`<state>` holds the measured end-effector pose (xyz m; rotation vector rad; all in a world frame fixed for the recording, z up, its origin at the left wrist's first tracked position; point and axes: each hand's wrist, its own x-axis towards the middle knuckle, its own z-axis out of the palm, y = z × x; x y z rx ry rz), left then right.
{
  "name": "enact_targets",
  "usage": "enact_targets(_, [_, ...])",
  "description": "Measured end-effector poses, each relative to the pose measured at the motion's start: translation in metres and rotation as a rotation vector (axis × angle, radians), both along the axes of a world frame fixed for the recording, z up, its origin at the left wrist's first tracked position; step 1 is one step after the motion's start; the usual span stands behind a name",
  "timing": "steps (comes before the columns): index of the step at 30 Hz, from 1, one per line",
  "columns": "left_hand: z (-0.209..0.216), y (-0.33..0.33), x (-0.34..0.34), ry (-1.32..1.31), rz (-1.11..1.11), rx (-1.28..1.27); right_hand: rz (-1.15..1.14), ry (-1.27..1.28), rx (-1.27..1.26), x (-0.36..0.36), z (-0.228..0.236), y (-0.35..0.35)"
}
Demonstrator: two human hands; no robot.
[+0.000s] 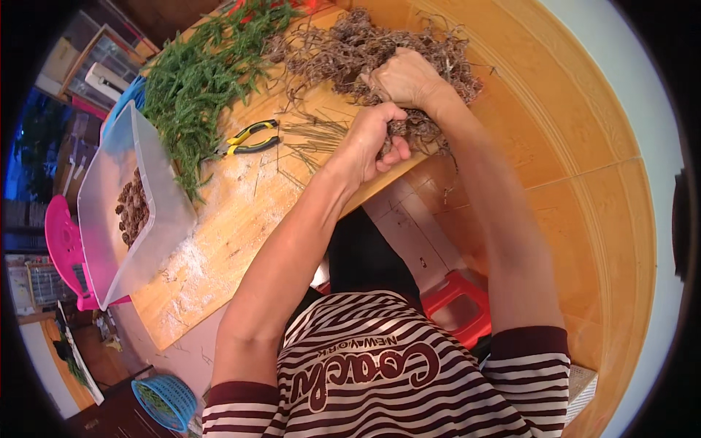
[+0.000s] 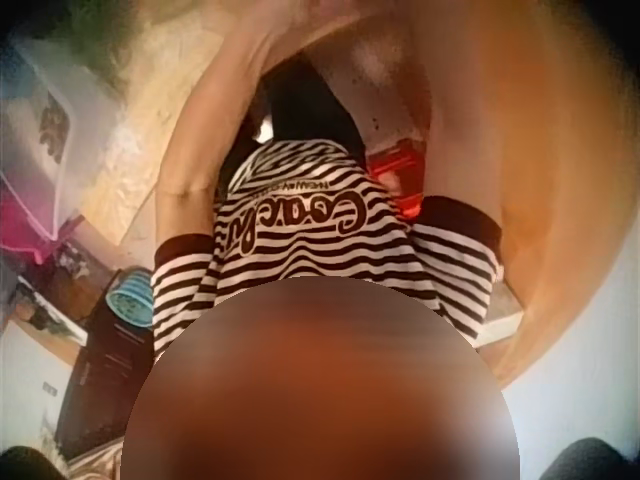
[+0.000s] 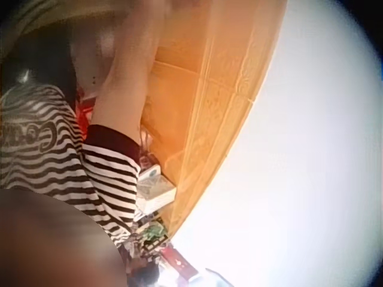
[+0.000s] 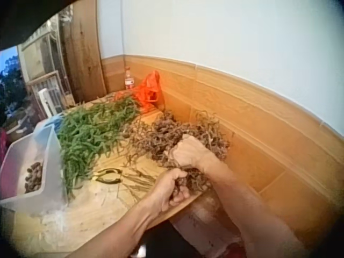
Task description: The person is manually sorting and untangling bunches of dried plant roots on a wooden table, placing cleaned parts into containers.
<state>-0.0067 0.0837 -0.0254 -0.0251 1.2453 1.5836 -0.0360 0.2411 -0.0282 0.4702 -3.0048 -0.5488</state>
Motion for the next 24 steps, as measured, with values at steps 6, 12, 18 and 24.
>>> enact_targets(6, [-0.001, -0.002, 0.032, 0.09, -0.107, 0.051, -0.12, 0.102, -0.098, -0.003, 0.006, 0.018])
enact_targets(12, [-0.019, -0.019, 0.005, 0.425, 0.052, 0.028, -0.096, 0.106, -0.287, -0.003, 0.017, 0.011])
enact_targets(18, [0.007, -0.027, -0.006, 0.476, -0.01, -0.062, 0.025, 0.22, -0.374, 0.027, 0.028, 0.032])
enact_targets(24, [0.013, -0.031, -0.015, 0.56, -0.101, -0.148, 0.119, 0.119, -0.438, 0.066, 0.071, 0.0])
